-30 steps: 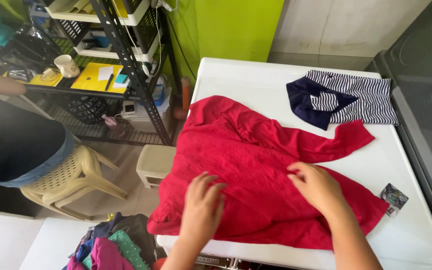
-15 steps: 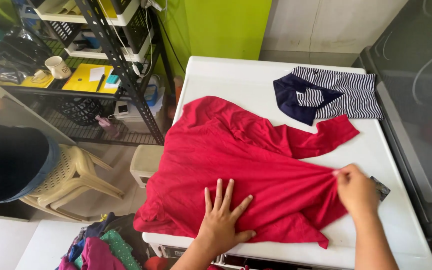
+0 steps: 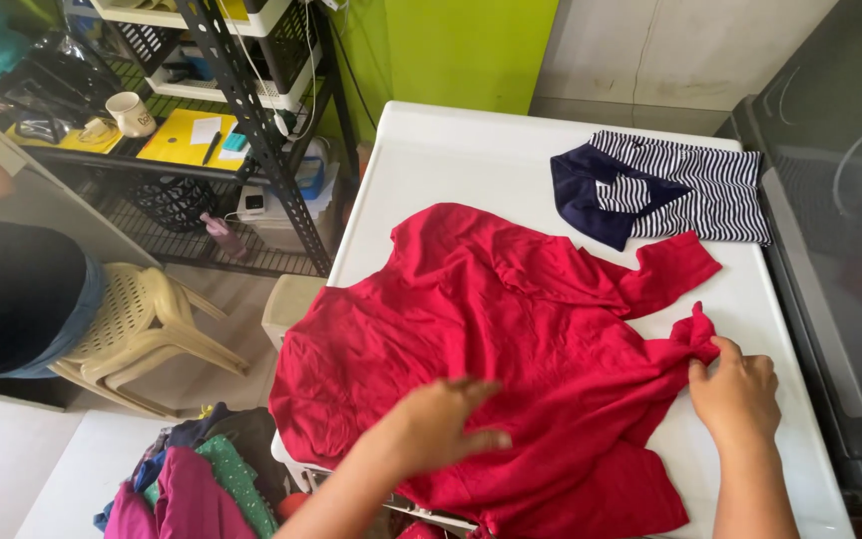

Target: Folding various items of clothing on top of a washing machine.

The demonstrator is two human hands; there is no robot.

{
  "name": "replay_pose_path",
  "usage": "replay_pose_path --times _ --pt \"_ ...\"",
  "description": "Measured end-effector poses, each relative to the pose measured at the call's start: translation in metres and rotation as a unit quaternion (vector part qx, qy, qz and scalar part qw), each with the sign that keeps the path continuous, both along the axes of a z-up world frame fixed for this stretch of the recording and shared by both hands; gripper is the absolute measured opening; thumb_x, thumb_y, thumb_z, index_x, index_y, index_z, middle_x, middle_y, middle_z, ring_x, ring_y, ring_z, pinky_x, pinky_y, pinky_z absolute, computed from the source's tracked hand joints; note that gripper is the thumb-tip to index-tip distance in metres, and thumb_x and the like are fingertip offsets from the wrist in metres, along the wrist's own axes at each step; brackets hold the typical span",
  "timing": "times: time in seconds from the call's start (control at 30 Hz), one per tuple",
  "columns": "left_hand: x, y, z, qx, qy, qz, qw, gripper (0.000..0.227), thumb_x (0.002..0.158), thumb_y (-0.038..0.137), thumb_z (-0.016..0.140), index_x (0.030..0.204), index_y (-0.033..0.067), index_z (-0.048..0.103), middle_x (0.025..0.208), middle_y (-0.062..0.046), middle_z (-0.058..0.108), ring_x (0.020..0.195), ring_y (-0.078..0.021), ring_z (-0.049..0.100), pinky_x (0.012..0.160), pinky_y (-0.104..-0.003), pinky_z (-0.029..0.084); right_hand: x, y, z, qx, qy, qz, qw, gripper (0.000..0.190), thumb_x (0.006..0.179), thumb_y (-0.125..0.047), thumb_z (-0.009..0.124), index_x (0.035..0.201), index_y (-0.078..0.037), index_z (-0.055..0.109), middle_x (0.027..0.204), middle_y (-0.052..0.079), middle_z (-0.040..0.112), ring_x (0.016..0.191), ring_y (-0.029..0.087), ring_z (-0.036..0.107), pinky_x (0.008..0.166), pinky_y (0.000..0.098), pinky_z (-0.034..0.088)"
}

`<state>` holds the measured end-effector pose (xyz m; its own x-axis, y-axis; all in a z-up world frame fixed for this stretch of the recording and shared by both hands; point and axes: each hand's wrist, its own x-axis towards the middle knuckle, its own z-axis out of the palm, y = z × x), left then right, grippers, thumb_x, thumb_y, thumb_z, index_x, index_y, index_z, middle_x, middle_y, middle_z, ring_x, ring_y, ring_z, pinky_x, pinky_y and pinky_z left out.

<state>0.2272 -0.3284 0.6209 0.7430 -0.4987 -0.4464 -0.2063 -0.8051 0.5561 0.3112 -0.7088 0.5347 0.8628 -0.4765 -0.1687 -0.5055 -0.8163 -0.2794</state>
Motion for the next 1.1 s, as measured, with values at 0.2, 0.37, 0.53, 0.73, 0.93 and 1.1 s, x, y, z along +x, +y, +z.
replay_pose_path --times 0.2,0.37,0.53,0.73,0.93,1.1 --pt "0.105 -0.016 -0.068 -0.106 -0.274 0.059 0.954 0.056 0.097 0.033 0.063 0.145 0.0060 0.053 0.145 -0.025 0.051 0.123 -0.0409 0.060 0.098 -0.054 0.054 0.000 -0.013 -0.029 0.065 -0.150 0.123 0.979 0.074 0.088 0.002 0.038 0.157 -0.022 0.038 0.148 0.018 0.046 0.135 0.046 0.040 0.104 0.0610 0.040" --pt "0.164 -0.045 -0.091 -0.102 -0.287 0.124 0.944 0.058 0.106 0.017 0.040 0.160 0.0353 0.026 0.150 -0.016 0.044 0.122 -0.0389 0.056 0.066 -0.046 0.060 0.001 -0.005 -0.019 -0.049 -0.059 0.139 0.987 0.091 0.092 -0.010 0.051 0.165 -0.053 0.017 0.132 0.009 0.053 0.122 0.041 0.050 0.091 0.0592 0.052" --pt "0.198 -0.054 -0.116 0.042 -0.243 0.170 0.954 0.068 0.099 0.048 0.060 0.156 0.0370 0.024 0.129 -0.016 0.049 0.115 -0.0378 0.053 0.083 -0.054 0.056 0.009 -0.013 -0.013 0.002 0.008 0.109 0.994 0.049 0.100 -0.028 0.048 0.145 -0.047 0.048 0.136 0.004 0.050 0.130 0.030 0.049 0.092 0.0535 0.055" --pt "0.183 -0.012 -0.094 -0.165 -0.262 0.364 0.878 0.027 0.095 0.027 0.056 0.121 0.0166 0.059 0.117 -0.012 0.067 0.105 -0.0336 0.065 0.082 -0.050 0.055 0.001 -0.023 -0.005 0.171 -0.104 0.046 0.979 0.026 0.103 -0.032 0.055 0.103 -0.010 0.070 0.085 0.014 0.068 0.077 0.032 0.060 0.064 0.0417 0.043" --pt "0.171 0.023 -0.028 -0.440 -0.346 0.502 0.660 0.007 0.106 0.009 0.046 0.111 0.0081 0.050 0.087 -0.003 0.054 0.072 -0.0146 0.054 0.063 -0.027 0.047 0.011 -0.028 -0.003 0.256 -0.393 0.014 0.883 0.017 0.111 -0.013 0.058 0.099 -0.004 0.065 0.070 0.006 0.056 0.062 0.014 0.053 0.059 0.0309 0.043" --pt "0.209 0.021 0.021 -0.463 -0.562 0.391 0.562 0.008 0.099 0.010 0.043 0.106 0.0093 0.042 0.102 -0.004 0.043 0.094 -0.0198 0.046 0.088 -0.033 0.041 0.056 -0.038 0.014 0.123 -0.551 0.046 0.824 0.015 0.114 -0.003 0.064 0.099 -0.001 0.062 0.071 0.002 0.039 0.069 0.013 0.035 0.067 0.0354 0.030"
